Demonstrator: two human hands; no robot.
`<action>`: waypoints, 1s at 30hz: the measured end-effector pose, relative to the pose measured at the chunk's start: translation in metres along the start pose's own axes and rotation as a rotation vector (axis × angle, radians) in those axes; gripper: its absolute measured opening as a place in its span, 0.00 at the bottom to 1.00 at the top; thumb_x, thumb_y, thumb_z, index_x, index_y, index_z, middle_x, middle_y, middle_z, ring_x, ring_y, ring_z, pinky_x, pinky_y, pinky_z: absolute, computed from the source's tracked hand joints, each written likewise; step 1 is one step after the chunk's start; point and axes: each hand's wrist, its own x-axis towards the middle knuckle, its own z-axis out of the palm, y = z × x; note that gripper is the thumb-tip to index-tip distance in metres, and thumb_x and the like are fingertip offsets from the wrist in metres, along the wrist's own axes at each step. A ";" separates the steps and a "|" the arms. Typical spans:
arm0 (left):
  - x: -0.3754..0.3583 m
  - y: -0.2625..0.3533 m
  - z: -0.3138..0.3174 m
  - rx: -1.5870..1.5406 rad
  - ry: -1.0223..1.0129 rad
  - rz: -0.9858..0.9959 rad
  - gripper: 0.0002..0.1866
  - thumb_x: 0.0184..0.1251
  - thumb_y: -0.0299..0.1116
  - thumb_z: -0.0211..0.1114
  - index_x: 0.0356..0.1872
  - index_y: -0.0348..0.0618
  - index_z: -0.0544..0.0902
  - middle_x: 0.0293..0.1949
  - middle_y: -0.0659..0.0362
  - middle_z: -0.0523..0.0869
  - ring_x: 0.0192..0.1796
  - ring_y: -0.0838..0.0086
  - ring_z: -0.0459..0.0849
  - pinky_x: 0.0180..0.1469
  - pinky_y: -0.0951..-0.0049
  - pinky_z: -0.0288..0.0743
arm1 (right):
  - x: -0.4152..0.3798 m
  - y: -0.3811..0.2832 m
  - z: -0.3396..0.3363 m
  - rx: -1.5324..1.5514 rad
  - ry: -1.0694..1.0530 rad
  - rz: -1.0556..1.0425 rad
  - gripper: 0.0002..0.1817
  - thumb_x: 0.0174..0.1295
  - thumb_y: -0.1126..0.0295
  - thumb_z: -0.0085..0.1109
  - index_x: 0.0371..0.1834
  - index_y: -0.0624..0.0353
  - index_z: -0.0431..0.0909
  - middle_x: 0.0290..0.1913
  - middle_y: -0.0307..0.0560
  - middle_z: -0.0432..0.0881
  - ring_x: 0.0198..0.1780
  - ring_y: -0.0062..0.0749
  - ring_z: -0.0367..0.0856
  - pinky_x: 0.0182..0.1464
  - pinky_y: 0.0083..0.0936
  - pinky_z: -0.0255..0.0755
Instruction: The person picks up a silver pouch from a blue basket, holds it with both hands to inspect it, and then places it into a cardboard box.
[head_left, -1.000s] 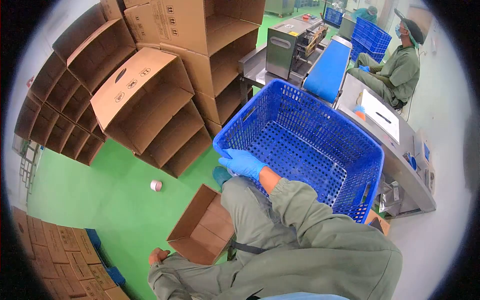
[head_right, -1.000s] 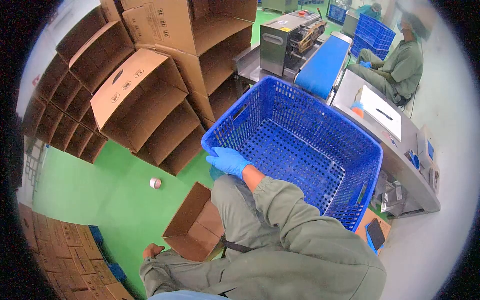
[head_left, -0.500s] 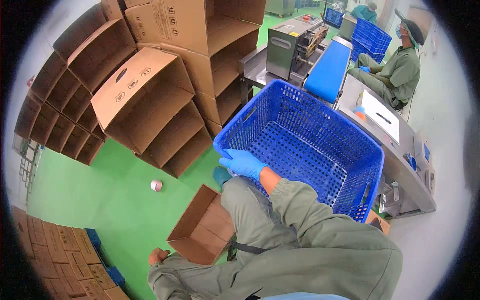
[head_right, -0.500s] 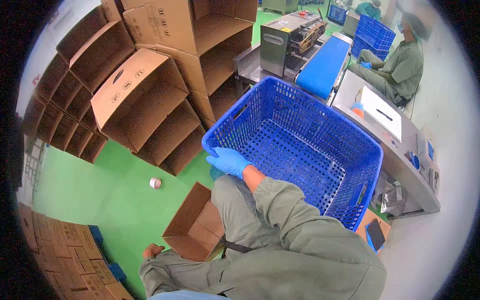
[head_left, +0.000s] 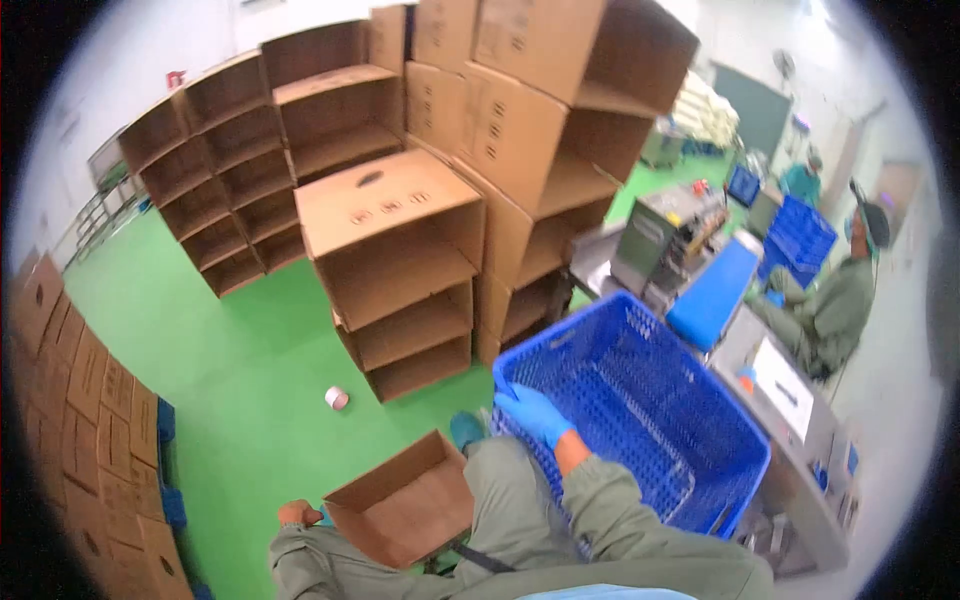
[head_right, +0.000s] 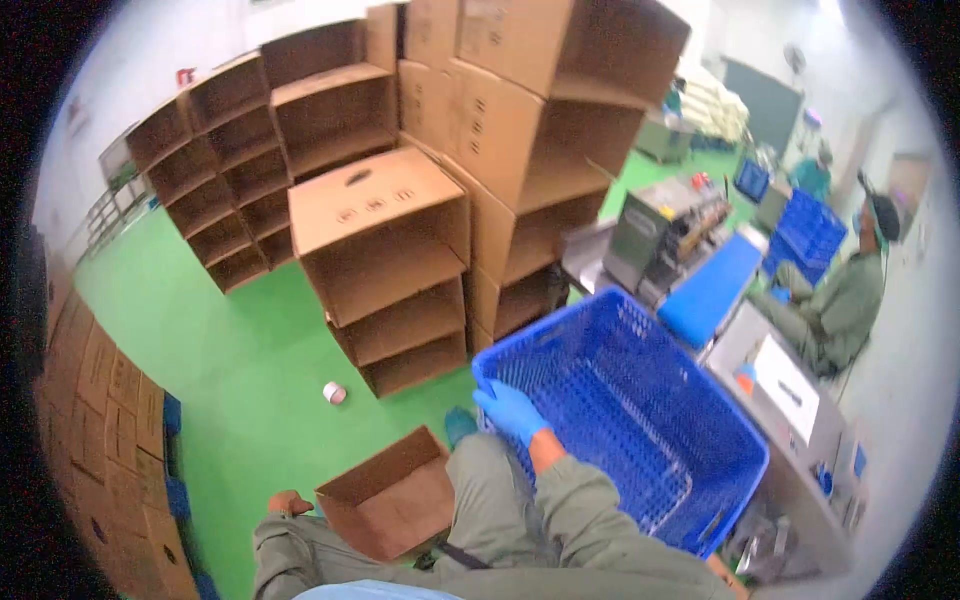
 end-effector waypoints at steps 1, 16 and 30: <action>0.004 0.002 0.004 0.005 0.049 0.032 0.26 0.47 0.55 0.62 0.37 0.43 0.87 0.42 0.51 0.87 0.45 0.58 0.86 0.47 0.62 0.79 | 0.002 0.006 0.002 0.030 0.004 -0.012 0.22 0.66 0.56 0.48 0.47 0.66 0.76 0.36 0.50 0.82 0.36 0.36 0.81 0.42 0.31 0.73; -0.007 0.022 0.008 -0.341 0.039 0.253 0.27 0.50 0.58 0.65 0.42 0.47 0.86 0.46 0.53 0.86 0.49 0.59 0.84 0.49 0.61 0.77 | 0.005 0.023 -0.006 -0.019 0.008 0.101 0.26 0.65 0.53 0.54 0.50 0.69 0.78 0.44 0.52 0.84 0.44 0.33 0.80 0.51 0.29 0.71; -0.008 0.022 -0.006 -0.581 -0.020 0.373 0.23 0.57 0.54 0.62 0.37 0.44 0.88 0.36 0.54 0.88 0.40 0.64 0.86 0.45 0.63 0.77 | 0.001 0.016 -0.010 -0.268 0.116 0.066 0.29 0.62 0.47 0.55 0.47 0.68 0.81 0.43 0.55 0.85 0.44 0.38 0.82 0.49 0.31 0.72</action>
